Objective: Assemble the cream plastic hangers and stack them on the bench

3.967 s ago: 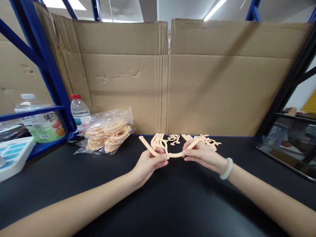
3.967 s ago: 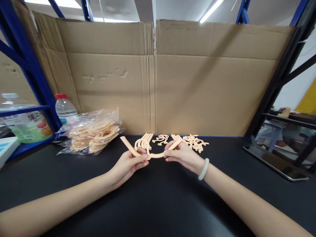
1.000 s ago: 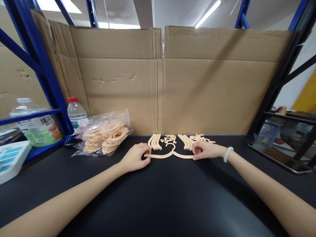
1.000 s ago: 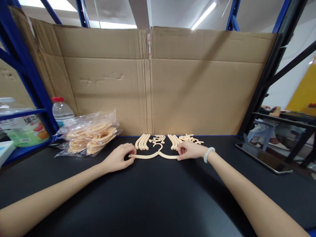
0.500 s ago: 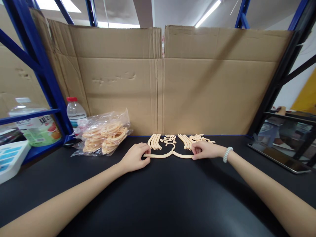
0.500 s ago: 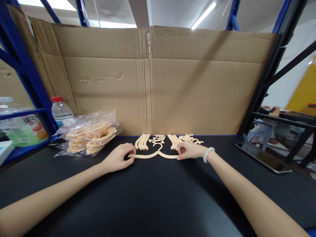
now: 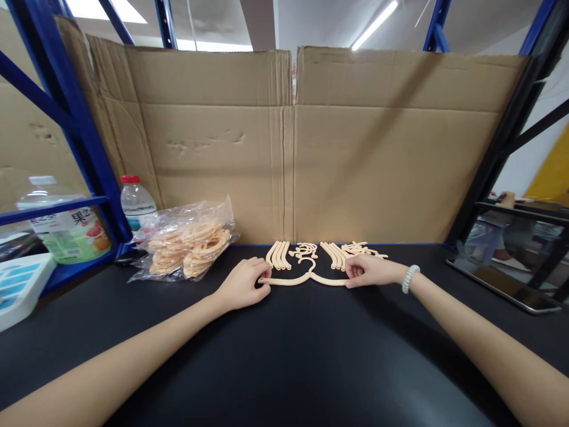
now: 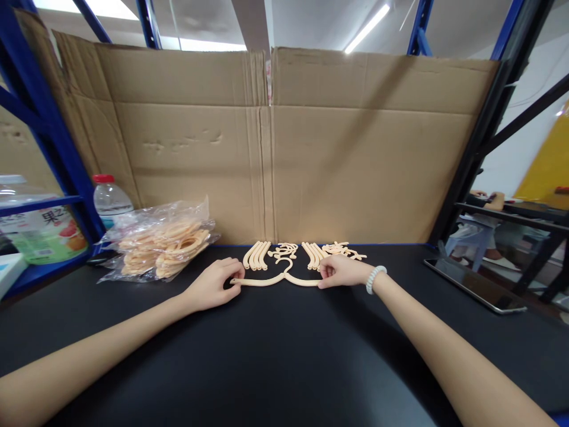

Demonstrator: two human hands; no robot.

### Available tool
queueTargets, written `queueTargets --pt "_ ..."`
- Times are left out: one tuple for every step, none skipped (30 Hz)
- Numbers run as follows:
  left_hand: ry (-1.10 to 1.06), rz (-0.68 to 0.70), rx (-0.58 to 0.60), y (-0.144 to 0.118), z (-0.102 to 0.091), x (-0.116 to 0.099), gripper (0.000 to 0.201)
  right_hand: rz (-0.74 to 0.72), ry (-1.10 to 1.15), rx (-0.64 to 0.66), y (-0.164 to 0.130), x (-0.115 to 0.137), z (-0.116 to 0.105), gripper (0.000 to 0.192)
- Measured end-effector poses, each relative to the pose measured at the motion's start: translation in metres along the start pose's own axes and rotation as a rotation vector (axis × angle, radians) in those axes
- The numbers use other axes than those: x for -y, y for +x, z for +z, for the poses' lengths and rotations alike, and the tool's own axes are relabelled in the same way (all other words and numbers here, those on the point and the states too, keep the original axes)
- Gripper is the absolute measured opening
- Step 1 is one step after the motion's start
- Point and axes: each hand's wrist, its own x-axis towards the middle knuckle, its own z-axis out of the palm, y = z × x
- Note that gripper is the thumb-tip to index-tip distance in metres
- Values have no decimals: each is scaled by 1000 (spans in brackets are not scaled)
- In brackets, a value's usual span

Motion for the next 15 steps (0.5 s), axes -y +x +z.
queueTargets --pt "0 -2 -1 0 0 0 5 -2 1 2 0 0 0 27" --pt "1 -4 -1 0 0 0 6 -6 3 4 0 0 0 26" --pt "2 -6 -2 0 0 0 7 -10 4 8 -1 0 -1 25" --pt "4 -9 -3 0 0 0 8 -14 6 13 -1 0 -1 24" --pt "7 -13 -5 0 0 0 8 -19 8 19 -1 -1 -1 23" --pt "10 -17 -7 0 -1 0 8 -22 10 26 -1 -1 -1 21" --pt "13 -20 -8 0 -1 0 9 -24 12 32 -1 -2 -2 18" --pt "15 -22 -8 0 -1 0 9 -24 13 38 -1 -2 -2 16" --pt "16 -24 -8 0 -1 0 9 -24 14 41 -1 -3 -2 14" --pt "17 -26 -7 0 -1 1 9 -24 13 44 -1 -4 -2 13" --pt "18 -27 -7 0 0 1 9 -24 13 45 -1 -4 -3 11" --pt "19 -30 -7 0 0 1 9 -26 12 48 -2 -4 -3 10" --pt "20 -32 -7 0 0 0 9 -27 11 50 -2 -5 -3 10" --pt "20 -35 -7 0 0 0 9 -29 12 54 -2 -5 -4 9" --pt "20 -37 -8 0 0 0 8 -30 12 57 -2 -5 -4 10"
